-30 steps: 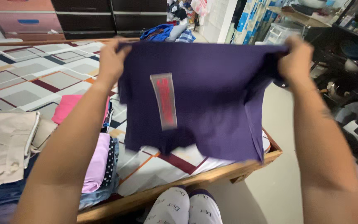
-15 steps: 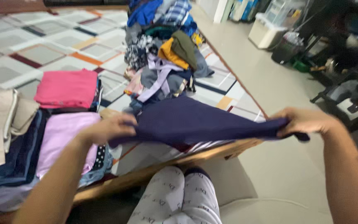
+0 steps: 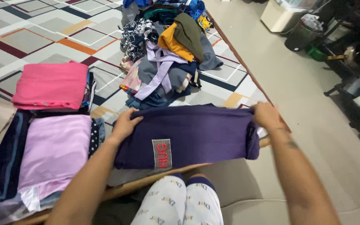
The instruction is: The person folds several items of clothing on a bed, including a polka-dot garment, a purple long-sleeved shirt, and a navy blue top, then places them into sorted stacks.
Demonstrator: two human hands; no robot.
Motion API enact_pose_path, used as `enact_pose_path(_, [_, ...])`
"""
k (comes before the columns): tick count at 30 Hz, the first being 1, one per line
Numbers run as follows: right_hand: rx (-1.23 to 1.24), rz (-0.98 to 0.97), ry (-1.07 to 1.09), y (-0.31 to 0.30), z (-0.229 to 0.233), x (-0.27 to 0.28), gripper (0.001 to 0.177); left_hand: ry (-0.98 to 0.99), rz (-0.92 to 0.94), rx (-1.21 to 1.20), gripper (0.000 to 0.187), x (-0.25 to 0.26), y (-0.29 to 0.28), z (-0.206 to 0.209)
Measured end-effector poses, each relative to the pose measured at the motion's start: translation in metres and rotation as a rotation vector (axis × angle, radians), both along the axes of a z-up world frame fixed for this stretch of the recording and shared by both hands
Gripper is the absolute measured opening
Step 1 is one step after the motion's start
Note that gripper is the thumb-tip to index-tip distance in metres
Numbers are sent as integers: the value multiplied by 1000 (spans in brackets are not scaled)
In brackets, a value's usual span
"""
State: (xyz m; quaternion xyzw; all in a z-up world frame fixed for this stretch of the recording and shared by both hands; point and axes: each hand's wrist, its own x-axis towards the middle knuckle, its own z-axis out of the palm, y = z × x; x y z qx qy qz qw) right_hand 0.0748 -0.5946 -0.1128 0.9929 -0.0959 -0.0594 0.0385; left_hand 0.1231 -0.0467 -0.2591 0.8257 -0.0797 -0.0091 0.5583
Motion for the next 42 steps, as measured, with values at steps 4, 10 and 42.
enact_pose_path(4, [122, 308, -143, 73, -39, 32, 49, -129, 76, 218, 30, 34, -23, -51])
enact_pose_path(10, [434, 483, -195, 161, -102, 58, 49, 9, 69, 257, 28, 47, -38, -56])
enact_pose_path(42, [2109, 171, 197, 238, 145, -31, 42, -517, 333, -36, 35, -43, -75, 200])
